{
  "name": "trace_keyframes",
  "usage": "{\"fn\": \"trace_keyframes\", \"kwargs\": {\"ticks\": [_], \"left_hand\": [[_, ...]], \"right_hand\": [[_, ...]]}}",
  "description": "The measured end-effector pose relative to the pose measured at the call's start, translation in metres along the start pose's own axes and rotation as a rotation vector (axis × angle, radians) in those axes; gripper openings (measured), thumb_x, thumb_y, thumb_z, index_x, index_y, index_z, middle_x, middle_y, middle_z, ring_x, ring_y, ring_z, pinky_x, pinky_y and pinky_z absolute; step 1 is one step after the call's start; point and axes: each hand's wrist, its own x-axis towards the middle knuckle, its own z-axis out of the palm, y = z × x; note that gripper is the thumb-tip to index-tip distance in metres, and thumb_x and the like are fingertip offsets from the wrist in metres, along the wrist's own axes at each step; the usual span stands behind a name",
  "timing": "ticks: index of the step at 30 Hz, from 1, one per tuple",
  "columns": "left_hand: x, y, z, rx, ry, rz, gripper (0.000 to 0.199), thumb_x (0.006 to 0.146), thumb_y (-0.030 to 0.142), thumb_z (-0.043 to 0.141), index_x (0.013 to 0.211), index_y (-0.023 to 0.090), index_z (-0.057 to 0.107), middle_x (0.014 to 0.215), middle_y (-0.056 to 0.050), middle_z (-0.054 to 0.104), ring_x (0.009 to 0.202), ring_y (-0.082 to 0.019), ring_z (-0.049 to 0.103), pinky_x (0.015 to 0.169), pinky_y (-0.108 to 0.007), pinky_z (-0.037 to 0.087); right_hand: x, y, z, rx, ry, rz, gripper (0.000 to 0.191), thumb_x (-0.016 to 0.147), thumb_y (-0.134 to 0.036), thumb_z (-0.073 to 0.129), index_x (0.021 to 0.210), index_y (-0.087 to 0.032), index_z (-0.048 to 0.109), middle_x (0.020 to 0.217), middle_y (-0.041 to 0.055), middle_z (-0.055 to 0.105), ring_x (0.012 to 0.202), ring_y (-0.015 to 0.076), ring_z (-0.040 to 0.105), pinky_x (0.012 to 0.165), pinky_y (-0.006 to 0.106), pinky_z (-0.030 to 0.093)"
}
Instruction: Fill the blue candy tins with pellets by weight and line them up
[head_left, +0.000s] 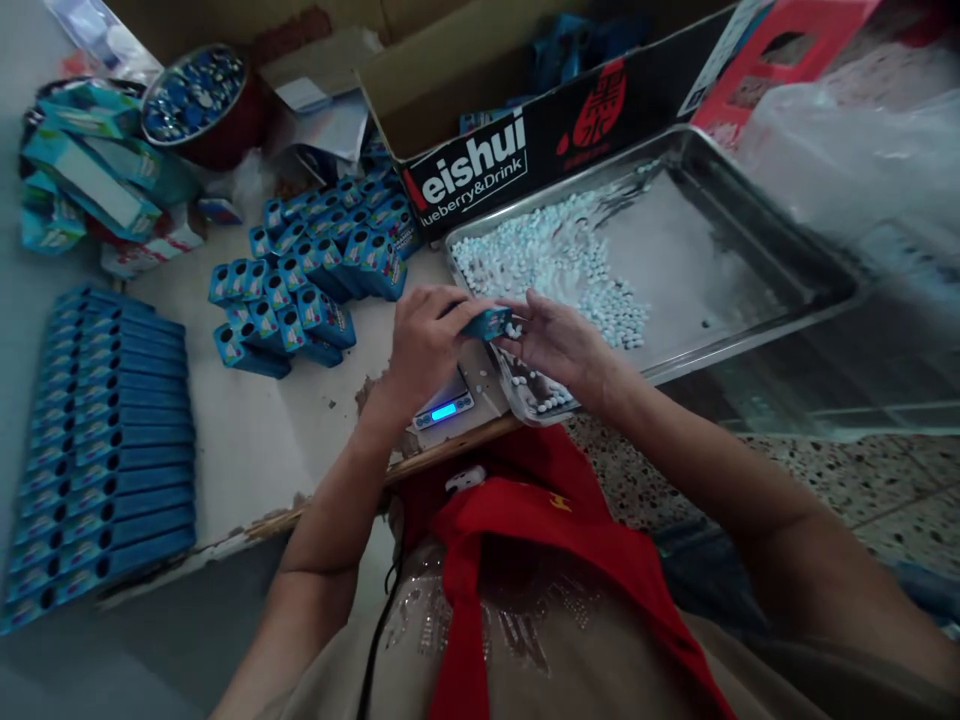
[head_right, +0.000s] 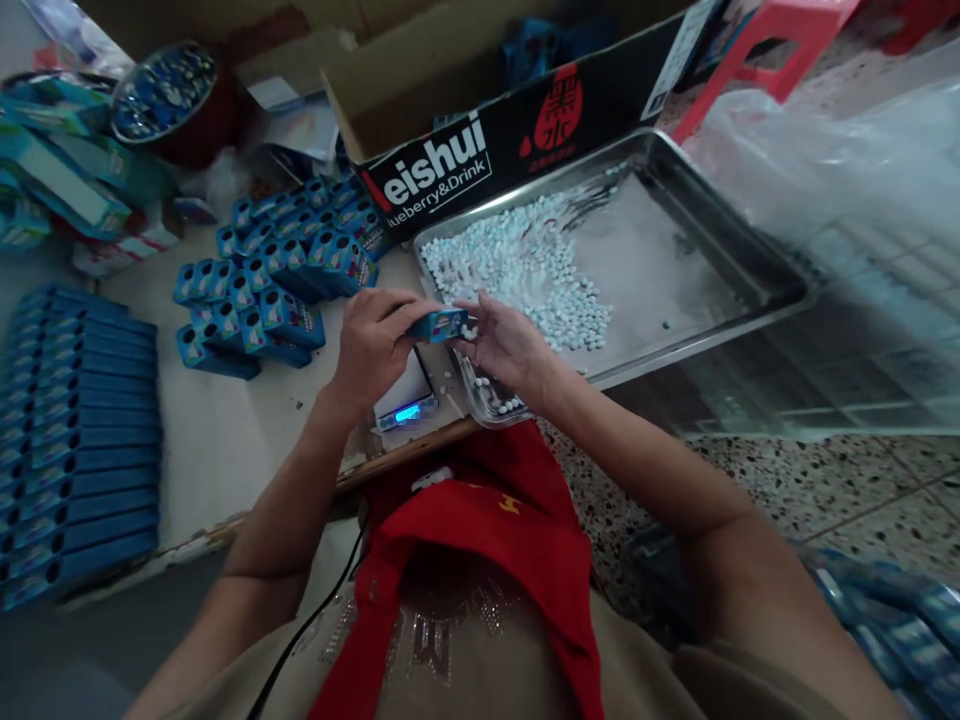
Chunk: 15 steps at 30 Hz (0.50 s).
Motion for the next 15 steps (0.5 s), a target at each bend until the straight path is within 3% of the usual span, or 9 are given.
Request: {"fn": "trace_keyframes", "kwargs": {"ticks": [4,6,8,12,15], "left_hand": [[-0.025,-0.015,0.018,-0.351,0.14,-0.237,0.028,0.109,0.039,0.086,0.136,0.031,0.084,0.13,-0.007,0.082,0.121,-0.029,0.076,0.112,-0.042,0.062],[-0.041,-0.018,0.022,-0.555,0.262,-0.398,0.041,0.102,0.05,0.095,0.134,0.028,0.083,0.129,-0.006,0.082,0.121,-0.029,0.078,0.112,-0.041,0.063],[-0.06,-0.019,0.023,-0.732,0.375,-0.562,0.056,0.091,0.056,0.103,0.132,0.026,0.079,0.126,-0.005,0.082,0.117,-0.027,0.08,0.109,-0.038,0.066],[-0.101,-0.014,0.019,-0.898,0.441,-0.753,0.065,0.08,0.048,0.109,0.128,0.026,0.072,0.117,-0.002,0.082,0.107,-0.023,0.081,0.099,-0.032,0.068],[-0.122,-0.006,0.021,-0.934,0.421,-0.814,0.062,0.08,0.044,0.109,0.126,0.026,0.072,0.115,-0.002,0.082,0.105,-0.022,0.081,0.1,-0.032,0.069]], "right_hand": [[-0.006,-0.003,-0.005,0.023,0.019,0.063,0.017,0.11,-0.028,0.073,0.093,-0.027,0.07,0.1,0.0064,0.079,0.103,0.0222,0.077,0.096,0.036,0.073],[-0.008,-0.007,-0.008,0.019,0.029,0.083,0.012,0.103,-0.016,0.07,0.096,-0.026,0.073,0.102,0.0078,0.08,0.106,0.0227,0.08,0.098,0.035,0.074],[-0.01,-0.01,-0.011,-0.007,0.038,0.092,0.026,0.092,-0.003,0.066,0.101,-0.025,0.076,0.106,0.0086,0.082,0.111,0.0222,0.081,0.099,0.032,0.075],[-0.01,-0.011,-0.015,-0.131,0.007,0.11,0.047,0.08,0.008,0.062,0.109,-0.024,0.078,0.115,0.0093,0.084,0.119,0.0216,0.083,0.103,0.029,0.075],[-0.005,-0.007,-0.012,-0.227,-0.002,0.102,0.036,0.089,0.004,0.068,0.106,-0.026,0.079,0.111,0.008,0.084,0.112,0.0212,0.085,0.093,0.027,0.077]]}}
